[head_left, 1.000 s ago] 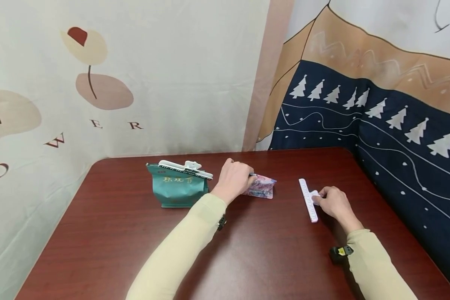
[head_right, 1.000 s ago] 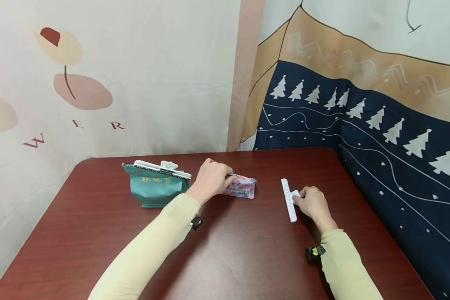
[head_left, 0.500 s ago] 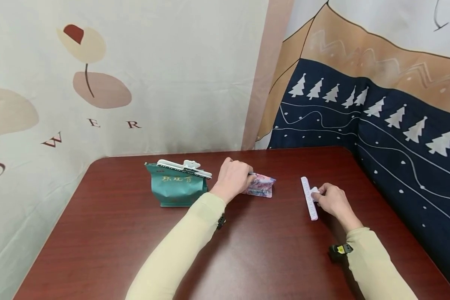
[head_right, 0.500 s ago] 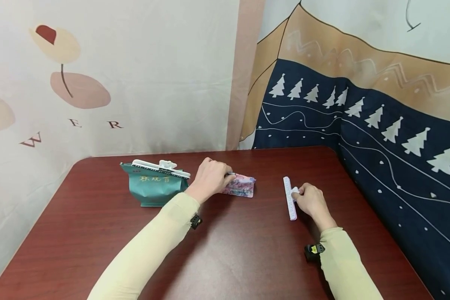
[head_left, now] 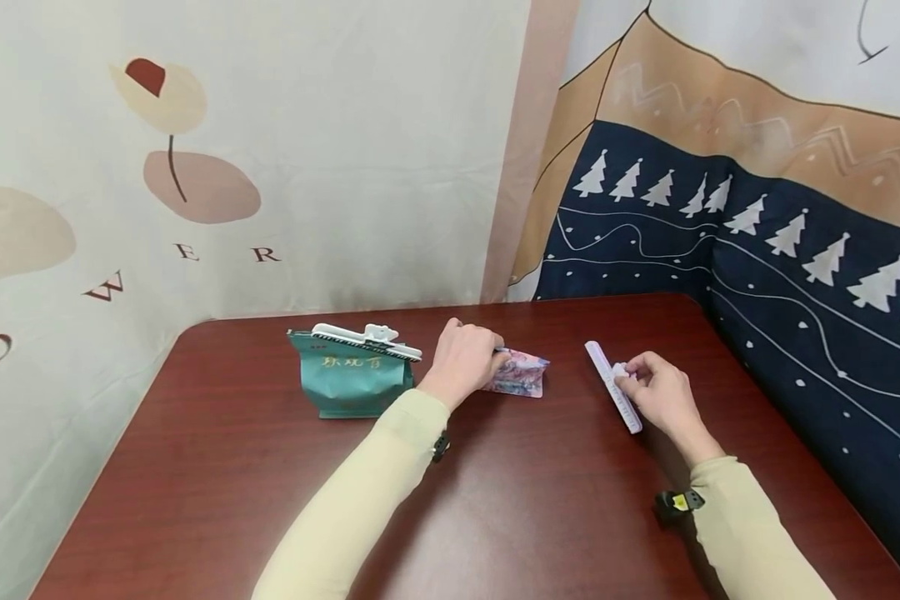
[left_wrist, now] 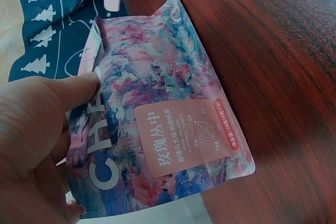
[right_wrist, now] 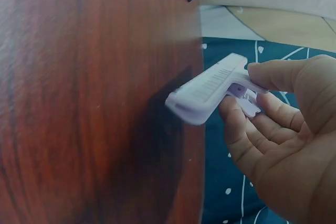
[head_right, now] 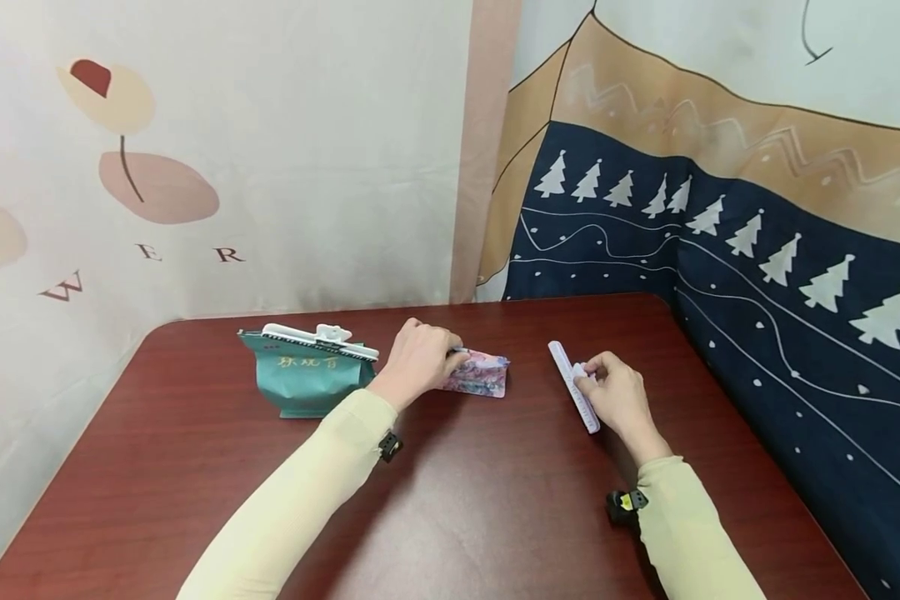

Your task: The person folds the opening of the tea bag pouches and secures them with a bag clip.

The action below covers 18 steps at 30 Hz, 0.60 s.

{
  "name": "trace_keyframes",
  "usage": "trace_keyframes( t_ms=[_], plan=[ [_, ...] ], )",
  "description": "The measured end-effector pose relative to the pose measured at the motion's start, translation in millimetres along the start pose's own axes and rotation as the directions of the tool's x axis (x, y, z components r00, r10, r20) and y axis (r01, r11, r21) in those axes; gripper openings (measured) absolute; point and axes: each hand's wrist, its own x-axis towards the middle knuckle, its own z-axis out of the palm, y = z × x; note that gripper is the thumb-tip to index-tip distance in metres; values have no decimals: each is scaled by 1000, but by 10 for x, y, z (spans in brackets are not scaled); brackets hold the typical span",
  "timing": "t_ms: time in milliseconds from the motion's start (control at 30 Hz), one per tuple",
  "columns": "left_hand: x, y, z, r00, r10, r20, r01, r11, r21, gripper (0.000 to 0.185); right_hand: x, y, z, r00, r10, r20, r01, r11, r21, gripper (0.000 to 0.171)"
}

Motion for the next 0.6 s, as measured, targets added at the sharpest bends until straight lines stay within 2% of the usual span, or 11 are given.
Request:
trace_keyframes(
  t_ms=[367, 600],
  plan=[
    [9, 8, 5, 1000, 10, 0, -10, 1000, -2, 29, 31, -180, 1, 998, -60, 24, 59, 998, 37, 35],
    [1, -10, 11, 1000, 1, 6, -1, 1000, 2, 30, 56, -250, 68, 993, -101, 59, 98, 993, 62, 33]
  ],
)
